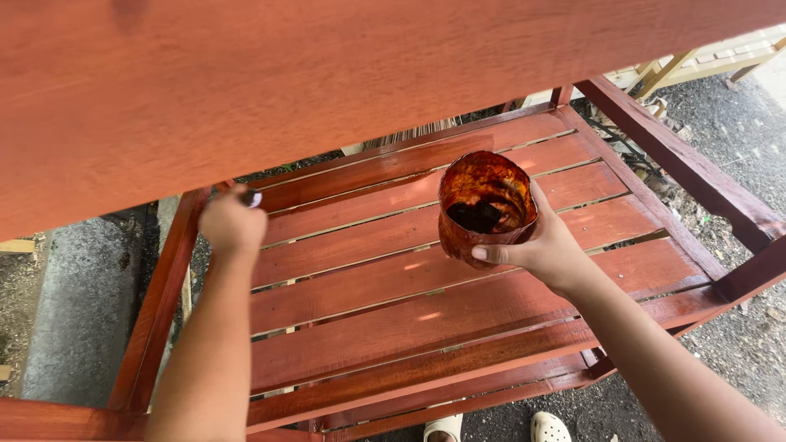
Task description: The person applies reddish-brown wood stain to a slatted wooden bench-style shelf using a brush, holding a stained container of stain in one hand. They dip the brush into the container, wipe it on a cloth, and move around the furniture to coat different slats and surfaces, at one point pouring more stain from a bottle into the container.
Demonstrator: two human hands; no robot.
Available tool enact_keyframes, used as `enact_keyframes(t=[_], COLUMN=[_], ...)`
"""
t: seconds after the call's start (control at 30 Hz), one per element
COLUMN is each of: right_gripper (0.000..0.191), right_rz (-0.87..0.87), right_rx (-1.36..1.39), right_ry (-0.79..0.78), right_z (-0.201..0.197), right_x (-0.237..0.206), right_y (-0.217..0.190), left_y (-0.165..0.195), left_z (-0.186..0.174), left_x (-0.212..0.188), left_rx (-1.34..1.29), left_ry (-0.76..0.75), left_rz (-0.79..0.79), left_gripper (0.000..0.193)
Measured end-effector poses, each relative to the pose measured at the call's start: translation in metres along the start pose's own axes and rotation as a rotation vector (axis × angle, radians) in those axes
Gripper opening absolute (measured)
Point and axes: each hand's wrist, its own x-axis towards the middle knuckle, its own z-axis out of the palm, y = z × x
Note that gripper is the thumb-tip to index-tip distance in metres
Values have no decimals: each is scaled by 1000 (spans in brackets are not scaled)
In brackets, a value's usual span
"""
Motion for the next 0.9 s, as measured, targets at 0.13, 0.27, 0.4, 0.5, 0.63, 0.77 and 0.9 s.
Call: enact_keyframes(t=[0.13,0.27,0.4,0.5,0.63,0.77,0.9], right_gripper=[105,107,105,104,100,100,103], right_rz=[6,-2,-18,3,-8,-38,-5], right_rx=[7,18,16,22,-14,51,-74], right_ry=[9,-2,-10,4,29,56,125], right_z=[-5,-5,0,-9,-33,-58,-79], right_x=[-3,1,5,4,-4,-23,-42], right_y=[0,0,-1,-3,-3,-1,-5], left_y=[0,41,59,28,-6,16,76], left_z=[-3,19,35,22,10,17,36], left_x=[8,-2,-7,9,29,35,32], left_rx=[179,20,-43,45,101,124,-130], left_ry=[-181,-64,-99,-110,50,-71,-191], left_rz=[-133,17,102,75,10,-87,-331], left_gripper=[10,28,21,33,18,10,26])
